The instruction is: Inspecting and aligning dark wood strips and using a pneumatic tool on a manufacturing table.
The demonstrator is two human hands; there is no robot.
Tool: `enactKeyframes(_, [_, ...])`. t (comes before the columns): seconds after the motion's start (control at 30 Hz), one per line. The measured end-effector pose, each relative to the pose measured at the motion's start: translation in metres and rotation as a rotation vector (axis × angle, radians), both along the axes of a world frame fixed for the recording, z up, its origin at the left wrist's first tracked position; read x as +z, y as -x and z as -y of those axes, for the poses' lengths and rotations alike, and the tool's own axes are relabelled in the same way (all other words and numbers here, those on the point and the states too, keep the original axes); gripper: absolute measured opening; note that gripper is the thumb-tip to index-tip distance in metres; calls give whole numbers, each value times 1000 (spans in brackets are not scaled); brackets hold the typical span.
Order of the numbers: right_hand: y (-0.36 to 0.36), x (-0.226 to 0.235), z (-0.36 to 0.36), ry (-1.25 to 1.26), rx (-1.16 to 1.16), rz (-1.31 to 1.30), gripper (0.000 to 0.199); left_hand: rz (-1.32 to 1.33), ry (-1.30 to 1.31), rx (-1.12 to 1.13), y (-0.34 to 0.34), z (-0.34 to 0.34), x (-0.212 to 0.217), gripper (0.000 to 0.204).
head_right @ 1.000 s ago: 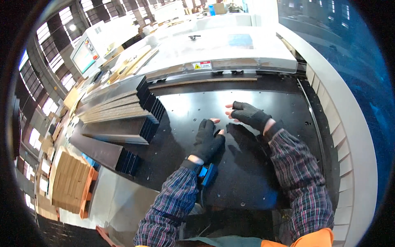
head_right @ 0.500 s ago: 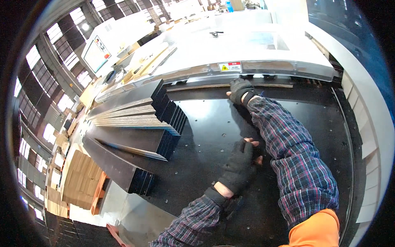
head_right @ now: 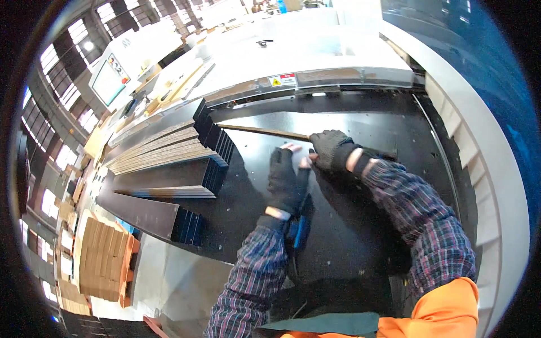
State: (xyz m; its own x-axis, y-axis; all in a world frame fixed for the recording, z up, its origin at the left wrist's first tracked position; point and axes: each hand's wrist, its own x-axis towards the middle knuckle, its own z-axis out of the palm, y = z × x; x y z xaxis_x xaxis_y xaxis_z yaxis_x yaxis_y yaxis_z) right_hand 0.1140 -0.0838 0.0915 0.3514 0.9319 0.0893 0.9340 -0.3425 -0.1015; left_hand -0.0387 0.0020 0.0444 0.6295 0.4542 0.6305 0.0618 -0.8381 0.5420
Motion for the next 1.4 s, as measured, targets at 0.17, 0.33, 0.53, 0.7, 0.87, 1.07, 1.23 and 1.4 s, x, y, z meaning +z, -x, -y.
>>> enactKeyframes(0.17, [31,2,148,109,-148,109,98,148,27,45,14,0,-3,32])
enactKeyframes(0.33, [80,8,239,31,-343,-149,96,103,146,-11,49,25,-4,33])
enactKeyframes(0.53, [168,12,297,-204,-346,-148,96,92,632,-255,86,72,-26,53])
enactKeyframes(0.7, [248,2,345,-513,-410,-213,89,422,1516,-617,121,138,-40,54])
enactKeyframes(0.87, [309,-7,373,-568,-557,-402,84,400,1491,-356,135,191,-41,51])
enactKeyframes(1.07, [309,-56,431,-602,-494,2,90,454,1388,-570,135,206,12,56])
enactKeyframes(1.23, [272,-26,358,-731,-228,-156,90,671,1039,-411,185,151,69,49])
enactKeyframes(1.4, [274,45,228,-702,42,-549,88,885,732,-53,251,68,93,42])
